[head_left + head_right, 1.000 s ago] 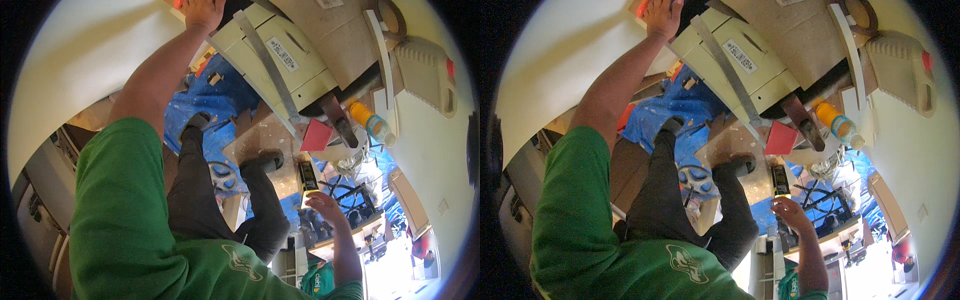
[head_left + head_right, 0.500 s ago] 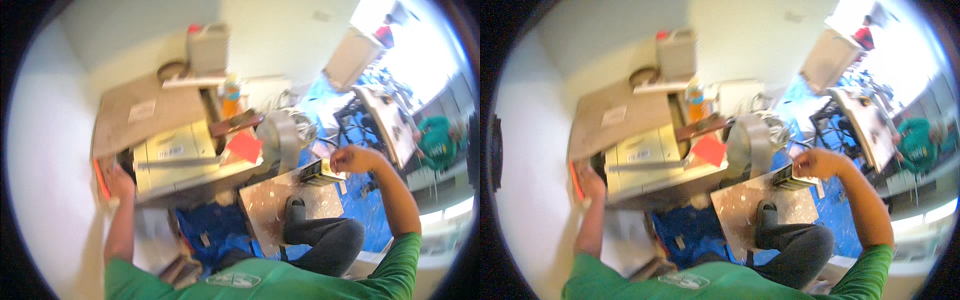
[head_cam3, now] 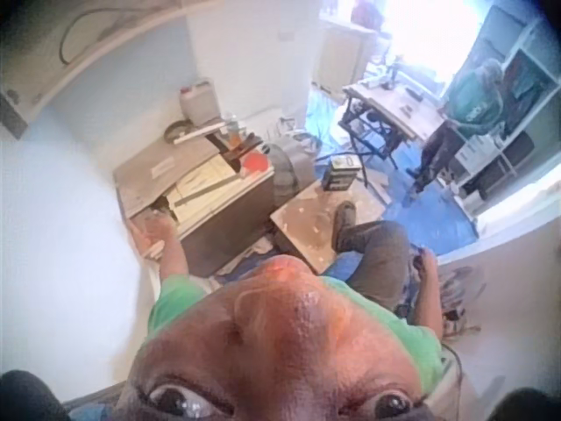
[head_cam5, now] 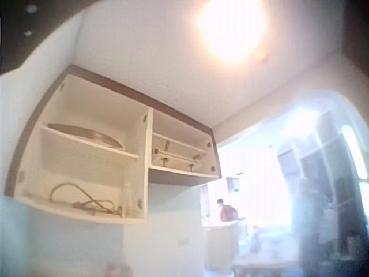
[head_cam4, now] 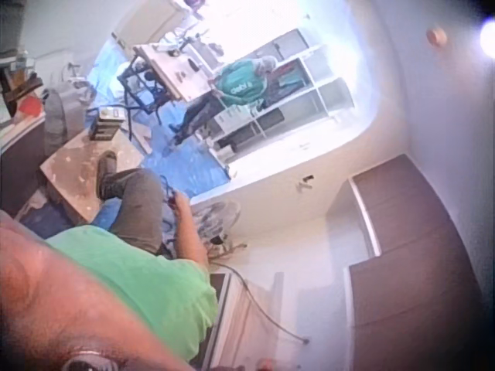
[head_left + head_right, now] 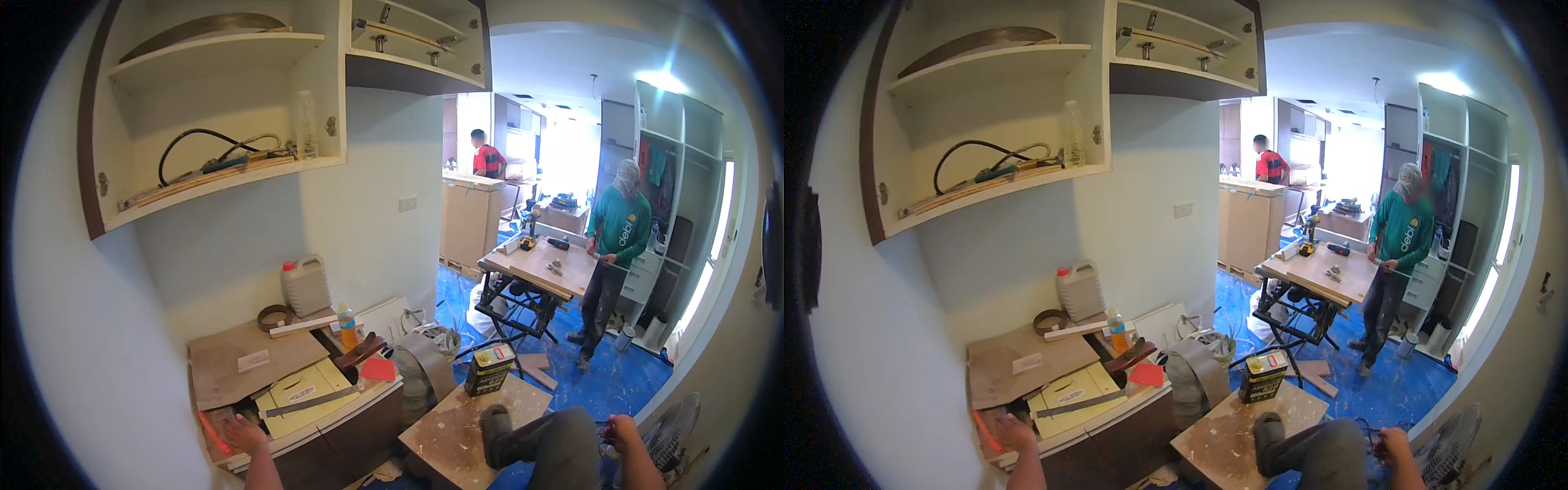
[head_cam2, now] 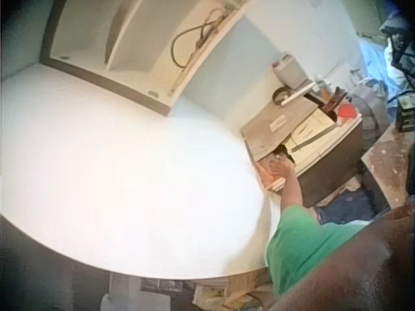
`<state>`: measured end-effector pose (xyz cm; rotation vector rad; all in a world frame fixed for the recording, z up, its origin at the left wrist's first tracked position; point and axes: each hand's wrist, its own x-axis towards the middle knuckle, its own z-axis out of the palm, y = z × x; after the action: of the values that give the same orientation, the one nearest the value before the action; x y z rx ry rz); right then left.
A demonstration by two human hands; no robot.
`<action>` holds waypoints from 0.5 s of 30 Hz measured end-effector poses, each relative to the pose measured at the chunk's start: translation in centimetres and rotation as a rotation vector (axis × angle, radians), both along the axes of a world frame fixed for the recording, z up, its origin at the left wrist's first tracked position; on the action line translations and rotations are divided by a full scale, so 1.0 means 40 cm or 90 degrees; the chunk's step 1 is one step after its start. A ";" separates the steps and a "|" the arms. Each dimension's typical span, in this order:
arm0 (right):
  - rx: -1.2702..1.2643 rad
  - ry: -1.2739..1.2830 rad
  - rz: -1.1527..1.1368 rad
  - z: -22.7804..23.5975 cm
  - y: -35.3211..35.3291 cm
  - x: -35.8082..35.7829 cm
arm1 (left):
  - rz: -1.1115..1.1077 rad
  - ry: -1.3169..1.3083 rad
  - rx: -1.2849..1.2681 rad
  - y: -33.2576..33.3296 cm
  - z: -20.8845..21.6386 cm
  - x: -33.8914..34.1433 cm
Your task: The person measures a cabinet interior with a metal ruler, then uses a hand plane to smooth a wooden trim piece. They handle a sanding block and a red plastic scraper while moving between a workbench and the cabinet.
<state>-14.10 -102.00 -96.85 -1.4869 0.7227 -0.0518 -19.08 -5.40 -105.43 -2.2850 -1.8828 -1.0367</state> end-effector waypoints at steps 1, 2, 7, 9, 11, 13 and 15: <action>-0.017 0.002 -0.030 0.009 -0.018 -0.052 | -0.009 0.021 -0.084 -0.065 0.048 0.013; -0.023 -0.003 -0.037 0.024 0.001 -0.051 | -0.005 0.007 -0.060 -0.059 0.049 -0.007; -0.247 -0.186 0.049 0.064 0.004 0.088 | -0.053 -0.028 -0.104 -0.076 0.083 -0.008; -0.305 -0.177 0.043 0.083 0.122 0.112 | -0.031 -0.030 -0.109 -0.106 0.133 -0.013; -0.364 -0.201 0.120 0.030 0.158 0.119 | -0.029 -0.057 -0.054 -0.074 0.086 -0.001; -0.364 -0.125 0.205 0.007 0.224 0.072 | -0.021 -0.053 -0.011 -0.050 0.049 -0.004; -0.363 -0.070 0.270 -0.051 0.224 0.000 | -0.068 -0.093 -0.014 -0.058 0.035 0.011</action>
<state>-14.08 -93.03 -98.89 -2.1398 0.2964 -0.0159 -18.64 -7.73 -104.02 -2.4082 -1.8474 -1.2344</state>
